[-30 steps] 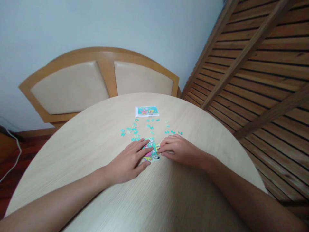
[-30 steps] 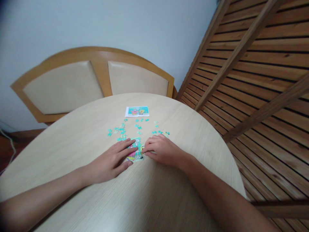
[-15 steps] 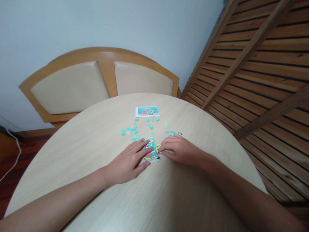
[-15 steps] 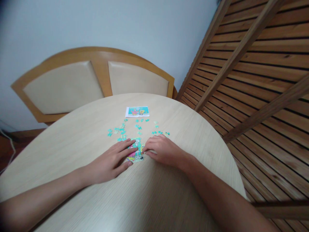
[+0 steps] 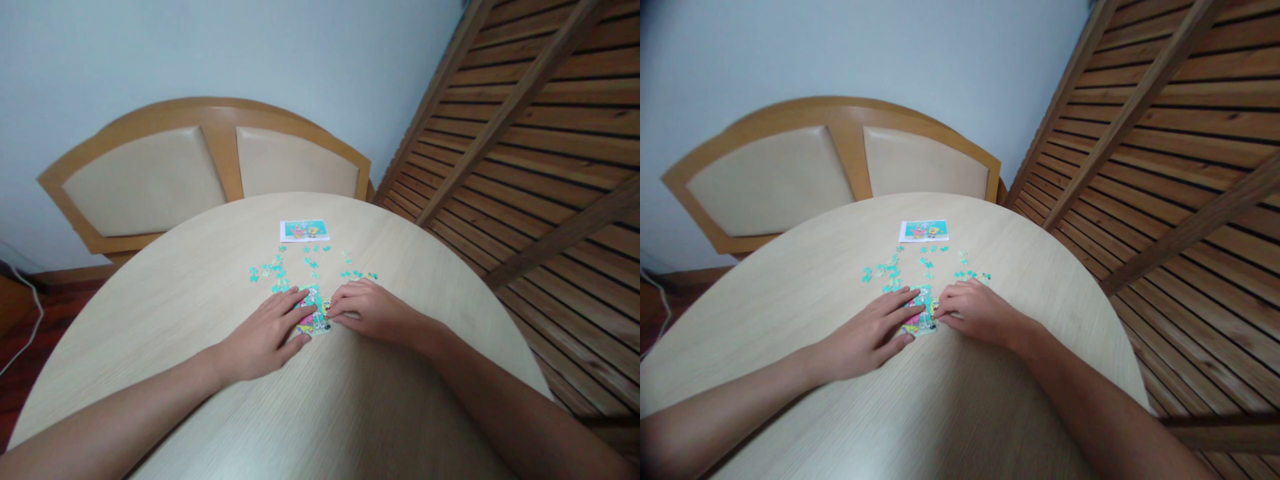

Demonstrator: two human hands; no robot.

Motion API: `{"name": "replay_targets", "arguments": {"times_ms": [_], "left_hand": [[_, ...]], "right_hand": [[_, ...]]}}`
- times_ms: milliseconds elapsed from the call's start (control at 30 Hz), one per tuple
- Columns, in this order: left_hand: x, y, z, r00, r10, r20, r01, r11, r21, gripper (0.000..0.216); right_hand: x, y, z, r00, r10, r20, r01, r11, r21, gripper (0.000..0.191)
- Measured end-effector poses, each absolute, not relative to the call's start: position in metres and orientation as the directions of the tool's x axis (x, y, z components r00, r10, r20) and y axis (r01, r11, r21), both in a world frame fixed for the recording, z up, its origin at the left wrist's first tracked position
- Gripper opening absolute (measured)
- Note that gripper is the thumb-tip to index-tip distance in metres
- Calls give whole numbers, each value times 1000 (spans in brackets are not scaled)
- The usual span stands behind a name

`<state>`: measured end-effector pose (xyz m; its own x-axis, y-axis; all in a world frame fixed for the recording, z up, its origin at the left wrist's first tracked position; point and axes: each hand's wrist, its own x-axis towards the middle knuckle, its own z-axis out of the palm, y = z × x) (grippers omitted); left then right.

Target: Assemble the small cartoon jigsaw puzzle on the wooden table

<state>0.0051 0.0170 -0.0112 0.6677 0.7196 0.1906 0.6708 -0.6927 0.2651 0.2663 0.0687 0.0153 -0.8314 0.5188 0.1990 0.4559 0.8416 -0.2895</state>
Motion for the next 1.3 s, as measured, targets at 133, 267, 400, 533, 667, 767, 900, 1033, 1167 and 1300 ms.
{"name": "replay_targets", "arguments": {"times_ms": [133,267,400,533,667,767,900,1033,1167,1300], "left_hand": [[5,17,-11,664,721,199,668,-691,277,47],[5,17,-11,663,721,202,665,-691,285,46],[5,17,-12,662,716,224,655,-697,292,46],[5,17,-12,659,717,229,652,-696,301,45],[5,18,-12,665,716,214,657,-696,289,46],[5,18,-12,662,718,216,657,-694,294,46],[5,17,-12,657,721,219,657,-690,303,46],[5,17,-12,659,722,210,661,-689,297,46],[5,18,-12,663,717,217,657,-696,291,46],[5,18,-11,664,720,201,666,-692,278,46]], "right_hand": [[270,70,20,-831,520,198,460,842,-281,15],[285,78,28,-713,653,255,594,756,-275,18],[308,93,31,-454,829,325,777,547,-310,20],[323,105,25,-275,912,305,872,370,-320,20],[328,110,18,-213,944,253,898,291,-329,22],[329,111,16,-228,950,214,901,289,-323,22],[329,112,15,-289,939,185,888,335,-315,21],[330,112,15,-303,942,144,892,334,-304,20],[333,110,18,-176,979,105,945,198,-259,18],[336,101,29,-84,996,5,982,83,-169,15]]}}
